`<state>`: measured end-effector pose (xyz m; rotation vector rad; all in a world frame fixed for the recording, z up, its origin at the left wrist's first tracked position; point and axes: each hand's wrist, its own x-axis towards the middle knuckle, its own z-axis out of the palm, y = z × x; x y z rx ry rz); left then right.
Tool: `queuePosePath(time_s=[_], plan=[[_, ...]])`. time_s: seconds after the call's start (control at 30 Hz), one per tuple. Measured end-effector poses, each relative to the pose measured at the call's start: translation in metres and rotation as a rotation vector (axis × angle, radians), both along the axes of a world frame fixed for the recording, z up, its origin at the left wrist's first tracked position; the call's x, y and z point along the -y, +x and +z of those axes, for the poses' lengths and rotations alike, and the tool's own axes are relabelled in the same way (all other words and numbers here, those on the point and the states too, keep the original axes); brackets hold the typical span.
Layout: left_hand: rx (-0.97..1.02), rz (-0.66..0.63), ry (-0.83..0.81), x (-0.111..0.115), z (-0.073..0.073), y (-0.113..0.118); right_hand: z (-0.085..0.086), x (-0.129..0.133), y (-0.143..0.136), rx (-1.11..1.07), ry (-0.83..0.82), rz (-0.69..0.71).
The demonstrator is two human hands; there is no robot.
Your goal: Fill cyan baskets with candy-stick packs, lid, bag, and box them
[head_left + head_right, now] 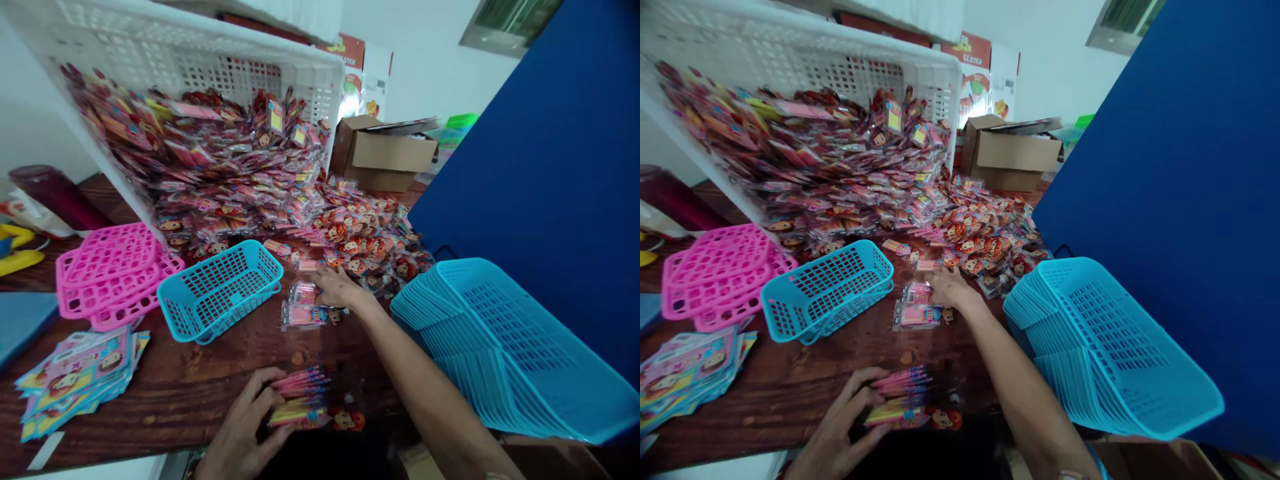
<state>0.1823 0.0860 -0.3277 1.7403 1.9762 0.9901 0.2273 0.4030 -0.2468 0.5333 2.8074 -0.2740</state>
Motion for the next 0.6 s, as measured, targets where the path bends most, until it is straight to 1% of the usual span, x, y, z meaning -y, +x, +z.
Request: queuePosePath(time_s=[0.07,0.13,0.23,0.27,0.3,0.37,0.43,0.47,0.53,0.6], plan=[[0.003,-0.008,0.005,0.0,-0.001,0.0,0.007,-0.002,0.01,-0.028,-0.018,-0.064],[0.009,-0.014,0.005,0.0,-0.001,0.0,0.012,-0.002,0.018,-0.082,-0.115,-0.12],[0.011,0.002,0.021,-0.002,0.001,0.001,0.007,0.008,0.02,-0.064,-0.369,-0.072],[0.011,0.009,0.029,-0.003,0.001,0.001,0.003,0.013,0.018,-0.021,-0.393,-0.046],[0.01,0.011,0.035,-0.003,0.001,0.001,-0.002,0.018,0.015,0.019,-0.372,-0.029],[0.003,0.006,0.04,-0.003,0.001,0.001,-0.011,0.027,0.01,0.059,-0.245,-0.022],[-0.012,0.002,0.041,-0.002,0.0,0.0,-0.017,0.032,0.008,0.045,-0.13,0.006],[-0.021,0.002,0.046,-0.002,-0.001,0.0,-0.018,0.033,0.008,0.028,-0.104,0.029],[-0.038,0.007,0.076,-0.002,-0.002,-0.001,-0.018,0.031,0.01,0.029,-0.128,0.037],[-0.044,0.011,0.108,-0.004,-0.001,-0.001,-0.014,0.023,0.01,0.06,-0.208,-0.025]])
